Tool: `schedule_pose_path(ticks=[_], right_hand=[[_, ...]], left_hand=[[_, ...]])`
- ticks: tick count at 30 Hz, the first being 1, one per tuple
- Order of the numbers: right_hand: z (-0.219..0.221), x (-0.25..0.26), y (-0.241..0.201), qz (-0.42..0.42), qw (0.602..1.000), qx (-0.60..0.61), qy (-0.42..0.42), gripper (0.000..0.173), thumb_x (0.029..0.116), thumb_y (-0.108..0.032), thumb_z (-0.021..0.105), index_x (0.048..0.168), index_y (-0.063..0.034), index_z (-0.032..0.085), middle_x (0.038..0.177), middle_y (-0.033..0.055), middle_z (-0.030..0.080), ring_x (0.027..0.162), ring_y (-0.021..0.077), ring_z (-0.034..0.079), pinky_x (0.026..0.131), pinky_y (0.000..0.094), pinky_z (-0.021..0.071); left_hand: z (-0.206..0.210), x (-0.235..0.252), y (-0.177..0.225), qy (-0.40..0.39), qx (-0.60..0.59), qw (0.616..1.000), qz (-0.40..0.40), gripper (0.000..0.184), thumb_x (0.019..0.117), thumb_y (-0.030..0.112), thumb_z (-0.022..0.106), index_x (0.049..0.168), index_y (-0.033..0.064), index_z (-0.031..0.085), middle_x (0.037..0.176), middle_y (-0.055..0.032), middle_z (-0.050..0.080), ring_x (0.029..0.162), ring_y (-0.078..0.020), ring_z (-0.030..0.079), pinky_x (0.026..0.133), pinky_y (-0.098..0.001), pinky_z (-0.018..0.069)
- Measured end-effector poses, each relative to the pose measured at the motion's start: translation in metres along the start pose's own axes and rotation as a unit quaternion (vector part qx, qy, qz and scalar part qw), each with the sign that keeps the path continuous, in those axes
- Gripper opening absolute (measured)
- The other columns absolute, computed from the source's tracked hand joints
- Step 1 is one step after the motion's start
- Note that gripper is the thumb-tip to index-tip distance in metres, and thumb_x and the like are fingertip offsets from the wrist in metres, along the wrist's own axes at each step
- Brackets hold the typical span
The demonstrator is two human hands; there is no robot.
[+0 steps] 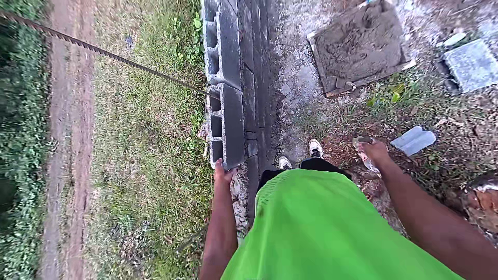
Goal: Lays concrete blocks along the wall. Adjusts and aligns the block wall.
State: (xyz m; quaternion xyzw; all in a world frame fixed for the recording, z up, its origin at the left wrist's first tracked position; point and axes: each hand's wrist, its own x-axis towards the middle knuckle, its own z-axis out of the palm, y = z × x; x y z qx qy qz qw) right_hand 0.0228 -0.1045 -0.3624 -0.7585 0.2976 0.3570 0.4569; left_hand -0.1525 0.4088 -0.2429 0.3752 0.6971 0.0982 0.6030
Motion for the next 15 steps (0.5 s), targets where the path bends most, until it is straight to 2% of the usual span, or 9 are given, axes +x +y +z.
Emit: schedule_pose_path(ticks=[3,7,10,12,15], right_hand=[[0.019,0.013,-0.071,-0.062,0.994,-0.078,-0.033,0.042,0.1085,-0.018,0.050,0.144,0.0032,0.051,0.131,0.0280,0.063,0.115,0.0373,0.067,0.102,0.0543,0.0523],[0.072,0.005,-0.159,-0.145,0.979,-0.128,-0.067,0.042,0.1079,-0.021,0.053,0.143,0.0024,0.053,0.128,0.0278,0.065,0.112,0.0384,0.068,0.100,0.0567,0.0524],[0.123,-0.013,-0.218,-0.211,0.961,-0.137,-0.112,0.044,0.1094,-0.021,0.050,0.147,0.0008,0.047,0.129,0.0245,0.065,0.108,0.0354,0.070,0.097,0.0540,0.0556],[0.159,-0.037,-0.248,-0.244,0.949,-0.150,-0.134,0.040,0.1098,-0.020,0.049,0.143,0.0017,0.051,0.127,0.0240,0.066,0.106,0.0355,0.070,0.096,0.0550,0.0558],[0.216,-0.060,-0.298,-0.266,0.935,-0.175,-0.157,0.036,0.1094,-0.019,0.048,0.138,-0.0003,0.057,0.126,0.0207,0.067,0.107,0.0308,0.071,0.096,0.0507,0.0564]], left_hand=[[0.003,0.005,0.000,-0.011,-0.027,1.000,-0.004,0.049,0.1057,0.039,0.045,0.145,0.0087,0.045,0.139,-0.0209,0.055,0.121,-0.0357,0.059,0.092,-0.0569,0.0534],[-0.004,0.013,-0.008,-0.040,-0.072,0.997,-0.007,0.047,0.1054,0.035,0.048,0.143,0.0077,0.047,0.134,-0.0203,0.059,0.117,-0.0345,0.062,0.090,-0.0552,0.0554],[-0.003,0.016,-0.013,-0.036,-0.094,0.995,-0.003,0.047,0.1050,0.034,0.052,0.144,0.0076,0.048,0.134,-0.0203,0.060,0.117,-0.0344,0.062,0.091,-0.0557,0.0549],[-0.008,0.015,-0.017,-0.032,-0.098,0.995,-0.007,0.052,0.1046,0.034,0.055,0.150,0.0108,0.043,0.142,-0.0197,0.056,0.124,-0.0351,0.059,0.095,-0.0573,0.0532],[-0.006,0.016,-0.019,-0.035,-0.087,0.996,-0.011,0.066,0.1032,0.035,0.057,0.159,0.0135,0.030,0.149,-0.0222,0.050,0.129,-0.0387,0.055,0.097,-0.0604,0.0519]])
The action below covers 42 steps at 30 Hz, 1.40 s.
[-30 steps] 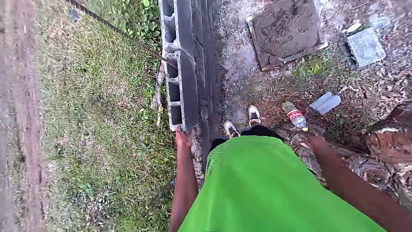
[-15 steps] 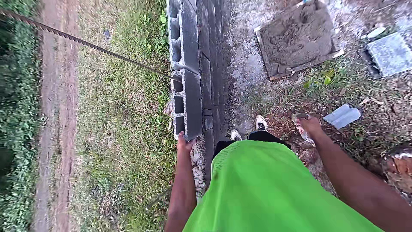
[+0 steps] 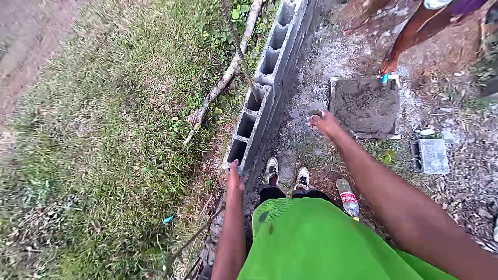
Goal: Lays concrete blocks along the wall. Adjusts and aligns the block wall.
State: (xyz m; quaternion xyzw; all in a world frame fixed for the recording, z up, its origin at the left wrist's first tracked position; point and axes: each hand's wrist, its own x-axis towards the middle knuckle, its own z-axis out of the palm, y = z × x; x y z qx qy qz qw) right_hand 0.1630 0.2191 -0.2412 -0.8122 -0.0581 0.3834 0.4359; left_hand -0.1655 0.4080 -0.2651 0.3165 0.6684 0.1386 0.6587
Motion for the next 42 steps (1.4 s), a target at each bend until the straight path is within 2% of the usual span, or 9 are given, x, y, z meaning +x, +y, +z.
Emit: schedule_pose_path(ticks=[4,7,11,14,18,26,33,37,42], right_hand=[[0.049,0.036,-0.070,-0.010,0.999,-0.022,-0.039,0.037,0.1101,-0.020,0.046,0.140,-0.0012,0.056,0.130,0.0198,0.065,0.108,0.0289,0.070,0.095,0.0473,0.0567],[0.074,0.058,-0.111,0.009,0.999,-0.015,-0.041,0.039,0.1112,-0.024,0.045,0.143,-0.0036,0.054,0.135,0.0178,0.064,0.109,0.0273,0.070,0.094,0.0446,0.0574],[0.095,0.074,-0.137,0.034,0.995,-0.077,-0.047,0.044,0.1115,-0.032,0.045,0.145,-0.0033,0.052,0.136,0.0200,0.062,0.110,0.0288,0.069,0.095,0.0456,0.0563],[0.112,0.079,-0.137,0.054,0.995,-0.080,-0.032,0.049,0.1103,-0.037,0.047,0.144,-0.0015,0.051,0.131,0.0233,0.062,0.108,0.0317,0.069,0.093,0.0474,0.0566],[0.124,0.083,-0.131,0.069,0.998,-0.003,-0.014,0.048,0.1099,-0.035,0.049,0.147,-0.0034,0.049,0.134,0.0219,0.061,0.111,0.0305,0.069,0.093,0.0454,0.0580],[0.128,0.086,-0.128,0.069,0.998,-0.001,0.014,0.044,0.1078,-0.034,0.052,0.140,-0.0036,0.056,0.128,0.0215,0.065,0.107,0.0297,0.071,0.092,0.0469,0.0587],[0.126,0.092,-0.126,0.075,0.997,0.021,0.026,0.044,0.1054,-0.030,0.056,0.139,-0.0020,0.056,0.131,0.0233,0.063,0.111,0.0321,0.069,0.093,0.0497,0.0585],[0.127,0.090,-0.131,0.081,0.996,0.014,0.017,0.043,0.1063,-0.030,0.056,0.139,-0.0022,0.056,0.131,0.0226,0.063,0.111,0.0315,0.069,0.093,0.0492,0.0582],[0.127,0.090,-0.127,0.084,0.996,0.031,0.014,0.044,0.1065,-0.031,0.056,0.141,-0.0048,0.055,0.132,0.0205,0.064,0.111,0.0293,0.070,0.092,0.0464,0.0593]], left_hand=[[-0.003,0.003,0.002,-0.004,0.001,1.000,-0.021,0.074,0.1032,0.037,0.058,0.163,0.0146,0.020,0.154,-0.0236,0.043,0.135,-0.0412,0.050,0.099,-0.0630,0.0509],[-0.003,0.006,0.005,-0.015,-0.013,1.000,-0.022,0.071,0.1035,0.035,0.058,0.161,0.0158,0.022,0.151,-0.0237,0.046,0.130,-0.0410,0.054,0.095,-0.0630,0.0526],[-0.009,0.010,0.003,-0.033,-0.025,0.999,0.003,0.067,0.1029,0.028,0.062,0.158,0.0094,0.028,0.145,-0.0248,0.050,0.126,-0.0384,0.058,0.095,-0.0591,0.0554],[-0.012,0.014,0.001,-0.040,-0.029,0.999,0.014,0.069,0.1015,0.023,0.064,0.158,0.0071,0.027,0.145,-0.0257,0.050,0.126,-0.0386,0.058,0.096,-0.0587,0.0552],[-0.012,0.015,0.001,-0.047,-0.028,0.998,0.017,0.069,0.1011,0.021,0.064,0.158,0.0069,0.027,0.144,-0.0261,0.050,0.125,-0.0381,0.058,0.096,-0.0578,0.0554],[-0.016,0.019,-0.002,-0.060,-0.033,0.997,0.020,0.064,0.1018,0.018,0.063,0.155,0.0052,0.030,0.141,-0.0255,0.053,0.122,-0.0365,0.060,0.095,-0.0565,0.0565],[-0.015,0.017,-0.004,-0.077,-0.024,0.996,0.029,0.057,0.1038,0.017,0.059,0.153,0.0033,0.033,0.138,-0.0240,0.054,0.119,-0.0330,0.061,0.095,-0.0544,0.0568],[-0.014,0.017,-0.002,-0.074,-0.023,0.996,0.033,0.055,0.1032,0.016,0.060,0.151,0.0023,0.035,0.135,-0.0233,0.056,0.117,-0.0324,0.062,0.093,-0.0539,0.0573],[-0.017,0.016,-0.003,-0.073,-0.030,0.996,0.035,0.057,0.1031,0.015,0.060,0.152,0.0008,0.033,0.137,-0.0245,0.055,0.119,-0.0328,0.063,0.095,-0.0532,0.0576]])
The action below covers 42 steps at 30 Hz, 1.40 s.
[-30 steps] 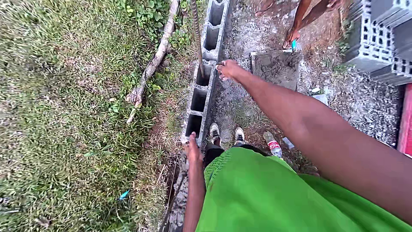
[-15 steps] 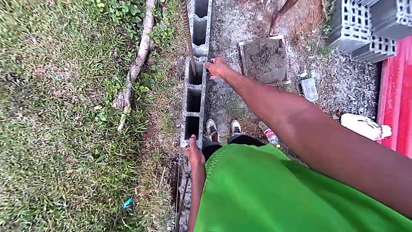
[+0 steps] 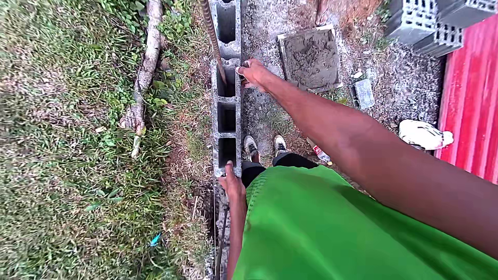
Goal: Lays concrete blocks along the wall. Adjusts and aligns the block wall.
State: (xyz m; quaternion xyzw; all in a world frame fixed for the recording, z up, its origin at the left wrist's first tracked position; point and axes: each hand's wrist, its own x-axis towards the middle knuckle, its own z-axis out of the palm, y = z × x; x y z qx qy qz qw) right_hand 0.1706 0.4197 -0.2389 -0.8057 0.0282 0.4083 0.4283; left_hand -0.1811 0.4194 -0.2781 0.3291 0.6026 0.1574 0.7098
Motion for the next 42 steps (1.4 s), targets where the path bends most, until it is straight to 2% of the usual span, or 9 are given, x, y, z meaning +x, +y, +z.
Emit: schedule_pose_path(ticks=[15,20,24,28,30,32,34,38,42], right_hand=[[0.005,-0.002,-0.004,0.023,0.999,0.043,0.019,0.044,0.1033,-0.028,0.061,0.141,-0.0049,0.055,0.130,0.0202,0.064,0.110,0.0304,0.069,0.090,0.0474,0.0599],[0.003,0.000,-0.003,0.015,0.998,0.046,0.032,0.043,0.1033,-0.029,0.061,0.138,-0.0039,0.058,0.127,0.0216,0.065,0.107,0.0316,0.070,0.089,0.0483,0.0603],[0.006,0.003,0.001,0.009,0.998,0.063,0.027,0.041,0.1049,-0.031,0.059,0.136,-0.0039,0.059,0.126,0.0207,0.065,0.107,0.0306,0.070,0.090,0.0479,0.0594],[-0.012,-0.008,0.015,0.014,0.992,0.123,0.000,0.058,0.1051,-0.038,0.060,0.149,-0.0036,0.048,0.137,0.0246,0.061,0.114,0.0361,0.068,0.095,0.0519,0.0581],[-0.036,-0.012,0.041,0.003,0.999,0.044,0.000,0.059,0.1068,-0.042,0.056,0.150,-0.0028,0.047,0.136,0.0259,0.061,0.116,0.0388,0.067,0.099,0.0554,0.0552],[-0.070,-0.004,0.100,-0.030,0.996,-0.076,0.021,0.057,0.1061,-0.048,0.053,0.144,-0.0054,0.056,0.129,0.0245,0.066,0.110,0.0394,0.069,0.097,0.0603,0.0540],[-0.113,-0.014,0.164,-0.004,0.992,-0.117,0.042,0.055,0.1063,-0.050,0.051,0.140,-0.0074,0.060,0.127,0.0239,0.067,0.108,0.0395,0.070,0.096,0.0609,0.0544],[-0.190,-0.081,0.266,0.186,0.975,0.005,0.123,0.051,0.1108,-0.038,0.046,0.144,0.0006,0.052,0.131,0.0255,0.065,0.114,0.0372,0.069,0.100,0.0533,0.0544],[-0.225,-0.147,0.336,0.250,0.933,0.125,0.226,0.050,0.1124,-0.031,0.043,0.148,0.0036,0.045,0.135,0.0286,0.061,0.116,0.0391,0.067,0.099,0.0540,0.0549]], left_hand=[[0.001,-0.002,0.007,0.017,0.032,0.999,-0.006,0.051,0.1024,0.015,0.062,0.145,-0.0026,0.040,0.129,-0.0237,0.060,0.112,-0.0293,0.065,0.094,-0.0477,0.0586],[0.002,-0.001,0.006,0.008,0.045,0.999,-0.002,0.063,0.1012,0.020,0.063,0.152,-0.0013,0.032,0.138,-0.0243,0.055,0.121,-0.0294,0.062,0.100,-0.0480,0.0559],[0.000,0.001,0.005,0.010,0.035,0.999,-0.007,0.058,0.1023,0.022,0.063,0.149,-0.0013,0.038,0.135,-0.0234,0.058,0.118,-0.0292,0.063,0.098,-0.0493,0.0567],[0.006,-0.001,0.009,0.001,0.044,0.999,-0.007,0.053,0.1037,0.025,0.060,0.147,0.0012,0.042,0.132,-0.0209,0.060,0.115,-0.0284,0.064,0.094,-0.0500,0.0568],[0.008,-0.001,0.012,-0.009,0.053,0.999,-0.007,0.051,0.1043,0.027,0.059,0.146,0.0021,0.043,0.131,-0.0202,0.061,0.114,-0.0285,0.064,0.092,-0.0510,0.0571],[0.009,0.001,0.013,-0.016,0.057,0.998,-0.007,0.049,0.1046,0.029,0.058,0.143,0.0019,0.046,0.128,-0.0196,0.062,0.111,-0.0280,0.065,0.091,-0.0501,0.0572],[0.008,0.002,0.014,-0.019,0.062,0.998,-0.005,0.049,0.1046,0.030,0.058,0.143,0.0023,0.047,0.128,-0.0201,0.062,0.110,-0.0281,0.065,0.090,-0.0499,0.0576],[0.007,0.001,0.020,-0.007,0.070,0.997,-0.010,0.055,0.1043,0.033,0.058,0.149,0.0042,0.042,0.136,-0.0213,0.058,0.116,-0.0302,0.062,0.092,-0.0504,0.0556],[0.003,0.016,0.015,0.006,0.060,0.998,0.002,0.063,0.1015,0.035,0.062,0.152,0.0042,0.039,0.139,-0.0234,0.056,0.121,-0.0343,0.060,0.095,-0.0540,0.0551]])
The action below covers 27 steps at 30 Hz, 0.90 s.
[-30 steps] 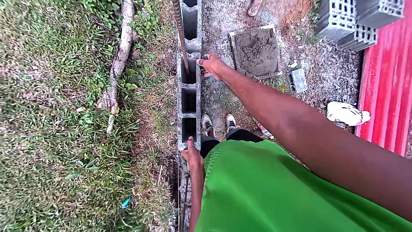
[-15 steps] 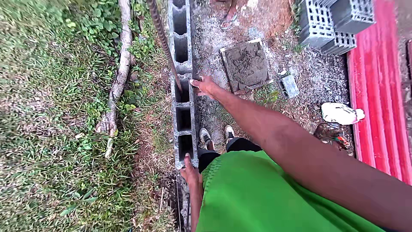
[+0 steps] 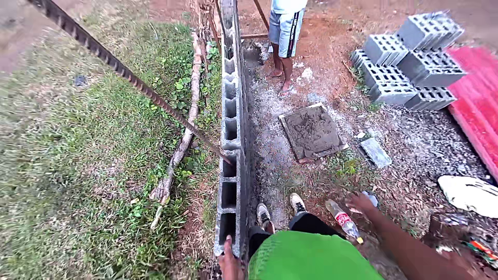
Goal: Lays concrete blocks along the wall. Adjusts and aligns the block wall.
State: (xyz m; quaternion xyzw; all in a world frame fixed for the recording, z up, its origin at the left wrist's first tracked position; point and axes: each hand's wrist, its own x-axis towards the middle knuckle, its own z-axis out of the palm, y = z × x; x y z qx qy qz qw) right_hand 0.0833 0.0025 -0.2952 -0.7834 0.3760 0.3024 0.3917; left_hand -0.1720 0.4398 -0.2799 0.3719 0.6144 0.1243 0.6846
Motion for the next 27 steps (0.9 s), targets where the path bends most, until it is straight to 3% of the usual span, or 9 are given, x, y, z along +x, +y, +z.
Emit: schedule_pose_path(ticks=[6,9,12,18,21,22,23,25,27], right_hand=[[-0.039,0.010,0.051,0.008,0.999,0.021,-0.033,0.050,0.1143,-0.030,0.036,0.149,0.0047,0.037,0.136,0.0265,0.058,0.106,0.0277,0.068,0.087,0.0410,0.0566],[-0.035,-0.066,-0.022,0.052,0.981,-0.178,-0.062,0.044,0.1143,-0.020,0.036,0.151,0.0051,0.041,0.152,0.0225,0.050,0.135,0.0285,0.055,0.112,0.0422,0.0434],[-0.039,-0.085,-0.064,-0.013,0.923,-0.356,-0.142,0.044,0.1135,-0.013,0.035,0.152,0.0095,0.038,0.158,0.0238,0.043,0.144,0.0286,0.044,0.119,0.0382,0.0344],[-0.055,0.138,-0.076,-0.140,0.942,-0.242,-0.187,0.046,0.1132,-0.029,0.041,0.148,0.0021,0.040,0.130,0.0211,0.063,0.101,0.0209,0.069,0.085,0.0368,0.0580],[-0.030,0.173,-0.129,-0.196,0.937,-0.184,-0.222,0.047,0.1129,-0.030,0.041,0.149,0.0004,0.038,0.128,0.0181,0.064,0.101,0.0203,0.070,0.085,0.0371,0.0595],[-0.020,0.165,-0.144,-0.211,0.936,-0.161,-0.230,0.047,0.1131,-0.030,0.041,0.149,0.0001,0.037,0.126,0.0168,0.064,0.100,0.0190,0.070,0.084,0.0360,0.0597],[-0.011,0.155,-0.156,-0.223,0.934,-0.145,-0.239,0.047,0.1135,-0.031,0.039,0.149,0.0000,0.035,0.125,0.0158,0.064,0.099,0.0178,0.070,0.083,0.0352,0.0592],[0.003,0.140,-0.169,-0.243,0.928,-0.124,-0.254,0.048,0.1136,-0.032,0.039,0.149,-0.0004,0.036,0.122,0.0139,0.066,0.096,0.0164,0.071,0.082,0.0342,0.0596],[0.012,0.130,-0.166,-0.251,0.921,-0.122,-0.270,0.046,0.1138,-0.031,0.038,0.147,0.0002,0.038,0.119,0.0130,0.067,0.093,0.0158,0.072,0.080,0.0337,0.0597]], left_hand=[[0.008,-0.044,0.001,0.025,-0.054,0.998,-0.010,0.062,0.1093,0.036,0.049,0.160,0.0075,0.028,0.151,-0.0225,0.047,0.127,-0.0350,0.059,0.098,-0.0532,0.0554],[-0.001,-0.074,-0.050,0.047,-0.079,0.995,-0.034,0.048,0.1111,0.029,0.045,0.148,-0.0015,0.044,0.137,-0.0229,0.059,0.116,-0.0307,0.066,0.096,-0.0445,0.0576],[-0.009,-0.105,-0.143,0.102,-0.082,0.988,-0.082,0.045,0.1101,0.027,0.049,0.145,-0.0014,0.049,0.134,-0.0219,0.062,0.113,-0.0288,0.068,0.095,-0.0420,0.0579],[0.011,-0.199,-0.416,0.254,0.005,0.917,-0.307,0.042,0.1066,0.033,0.056,0.128,-0.0017,0.065,0.129,-0.0235,0.065,0.118,-0.0354,0.063,0.103,-0.0520,0.0493],[0.046,-0.253,-0.528,0.268,0.166,0.922,-0.226,0.053,0.1050,0.046,0.053,0.114,-0.0036,0.071,0.111,-0.0280,0.071,0.103,-0.0408,0.069,0.088,-0.0551,0.0563],[0.064,-0.280,-0.507,0.289,0.201,0.922,-0.163,0.053,0.1073,0.042,0.048,0.110,-0.0064,0.072,0.104,-0.0283,0.072,0.093,-0.0383,0.071,0.079,-0.0500,0.0584],[0.071,-0.312,-0.419,0.188,0.142,0.935,-0.264,0.051,0.1132,0.034,0.037,0.136,-0.0066,0.058,0.133,-0.0271,0.062,0.122,-0.0349,0.062,0.103,-0.0469,0.0498],[0.098,-0.376,-0.269,0.153,0.023,0.937,-0.314,0.048,0.1152,0.024,0.025,0.153,-0.0021,0.038,0.152,-0.0185,0.048,0.136,-0.0211,0.051,0.114,-0.0360,0.0397],[0.118,-0.438,-0.181,0.131,-0.065,0.972,-0.183,0.051,0.1146,0.022,0.019,0.154,-0.0080,0.030,0.152,-0.0255,0.045,0.134,-0.0211,0.053,0.109,-0.0341,0.0437]])
